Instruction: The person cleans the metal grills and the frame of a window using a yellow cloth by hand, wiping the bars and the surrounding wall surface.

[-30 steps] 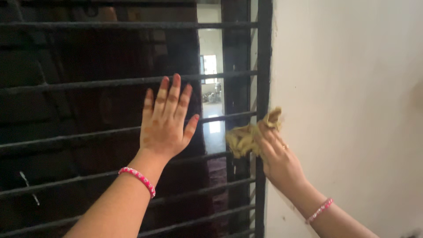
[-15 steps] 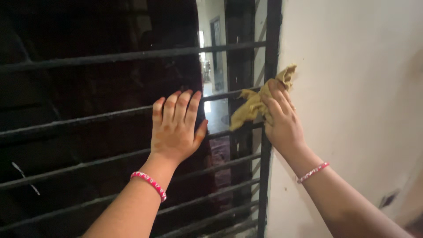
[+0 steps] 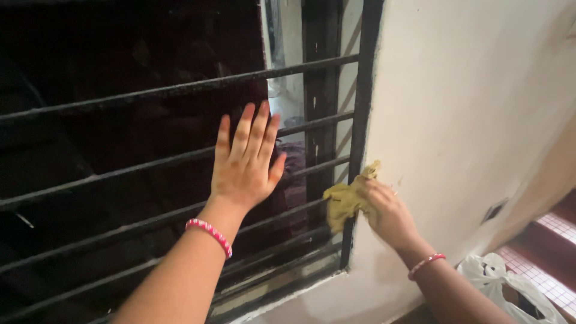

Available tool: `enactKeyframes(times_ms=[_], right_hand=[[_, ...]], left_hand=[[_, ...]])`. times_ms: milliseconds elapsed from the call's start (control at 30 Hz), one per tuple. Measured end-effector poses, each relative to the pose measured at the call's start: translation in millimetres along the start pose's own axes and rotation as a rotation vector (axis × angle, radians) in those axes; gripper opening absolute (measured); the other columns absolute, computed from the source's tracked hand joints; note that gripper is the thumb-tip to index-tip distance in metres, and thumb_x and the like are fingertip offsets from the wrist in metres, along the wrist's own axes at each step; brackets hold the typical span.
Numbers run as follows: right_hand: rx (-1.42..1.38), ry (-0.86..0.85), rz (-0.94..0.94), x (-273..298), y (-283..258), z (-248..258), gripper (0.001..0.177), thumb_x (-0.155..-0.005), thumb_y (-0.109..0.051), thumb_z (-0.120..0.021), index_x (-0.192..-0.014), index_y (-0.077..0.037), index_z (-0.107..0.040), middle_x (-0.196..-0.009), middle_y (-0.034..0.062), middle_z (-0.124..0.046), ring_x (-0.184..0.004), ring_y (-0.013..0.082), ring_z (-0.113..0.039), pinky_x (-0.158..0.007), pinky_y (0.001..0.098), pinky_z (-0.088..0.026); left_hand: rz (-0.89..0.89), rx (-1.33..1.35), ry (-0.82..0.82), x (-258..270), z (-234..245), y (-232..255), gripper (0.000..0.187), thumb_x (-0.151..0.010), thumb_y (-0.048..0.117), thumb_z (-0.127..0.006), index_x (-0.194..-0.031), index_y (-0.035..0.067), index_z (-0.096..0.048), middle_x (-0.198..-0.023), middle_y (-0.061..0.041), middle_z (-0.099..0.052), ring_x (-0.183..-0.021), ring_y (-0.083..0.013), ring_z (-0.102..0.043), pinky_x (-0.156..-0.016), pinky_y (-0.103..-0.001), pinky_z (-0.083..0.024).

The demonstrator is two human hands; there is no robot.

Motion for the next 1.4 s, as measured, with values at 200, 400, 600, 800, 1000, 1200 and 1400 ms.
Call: enactKeyframes(times_ms=[200,400,600,800,1000,1200,1400], right_hand=[[-0.157,0.335,-0.173,-94,18,67,0.036,-0.091,0.005,-0.06,-0.124,-0.006,-0.067,-0.119,0.0149,-0.067,-0.115,0.0322,-0.067,-0.099,0.0415,-0.055],[0.176,0.303,-0.006,-86,-9,22,0.034,-0.086,0.005,-0.065,-0.119,-0.003,-0.067,-0.147,0.0164,-0.055,-0.14,0.0406,-0.045,-0.12,0.0504,-0.038],[0.178,0.161,-0.127,12,26,-46,0.046,-0.08,0.004,-0.064,-0.125,-0.001,-0.07,-0.137,0.0168,-0.058,-0.128,0.0407,-0.049,-0.112,0.0486,-0.041],[0.103,-0.082,-0.183,93,25,-86,0.034,-0.074,-0.001,-0.07,-0.107,-0.007,-0.074,-0.126,0.0168,-0.064,-0.115,0.041,-0.053,-0.099,0.0469,-0.046],[-0.01,0.312,-0.154,8,15,2,0.035,-0.085,0.003,-0.065,-0.12,-0.004,-0.066,-0.117,0.0152,-0.061,-0.113,0.0393,-0.059,-0.101,0.048,-0.047],[0.144,0.258,-0.057,-34,-5,0,0.046,-0.077,0.005,-0.067,-0.12,-0.008,-0.07,-0.123,0.0147,-0.06,-0.117,0.0375,-0.053,-0.106,0.0471,-0.043],[0.201,0.039,-0.152,73,33,-87,0.028,-0.084,-0.003,-0.071,-0.111,-0.011,-0.071,-0.124,0.0125,-0.059,-0.115,0.0355,-0.052,-0.102,0.0477,-0.043]], left_hand=[[0.008,-0.017,-0.085,32,-26,9,0.077,-0.103,0.053,-0.051,-0.165,0.011,-0.031,-0.17,-0.013,-0.027,-0.157,-0.0334,-0.02,-0.126,-0.054,-0.005],[-0.004,-0.04,-0.077,33,-27,8,0.077,-0.107,0.052,-0.053,-0.168,0.012,-0.029,-0.172,-0.014,-0.025,-0.158,-0.0345,-0.02,-0.128,-0.055,-0.004],[-0.012,-0.028,-0.072,33,-26,9,0.081,-0.106,0.053,-0.058,-0.169,0.012,-0.026,-0.173,-0.013,-0.024,-0.158,-0.0352,-0.02,-0.128,-0.057,-0.006],[-0.015,-0.027,-0.058,36,-26,8,0.081,-0.11,0.052,-0.058,-0.171,0.012,-0.024,-0.174,-0.014,-0.021,-0.16,-0.0355,-0.018,-0.13,-0.057,-0.005],[-0.131,-0.07,-0.076,69,-40,36,0.081,-0.111,0.058,-0.051,-0.173,0.013,-0.025,-0.176,-0.01,-0.017,-0.161,-0.0312,-0.01,-0.129,-0.056,-0.003],[-0.149,-0.14,-0.159,103,-66,58,0.08,-0.107,0.063,-0.046,-0.171,0.021,-0.025,-0.175,-0.008,-0.017,-0.16,-0.0295,-0.009,-0.127,-0.049,0.003],[-0.155,-0.089,-0.13,109,-68,57,0.078,-0.111,0.063,-0.048,-0.172,0.022,-0.024,-0.175,-0.008,-0.021,-0.16,-0.0285,-0.016,-0.129,-0.048,0.002]])
Point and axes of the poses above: each hand's wrist, its own x-axis away from the middle knuckle, its own z-axis out of the back of the hand, y = z × x, the point moved 10 cm from there along -x, towards the middle knuckle
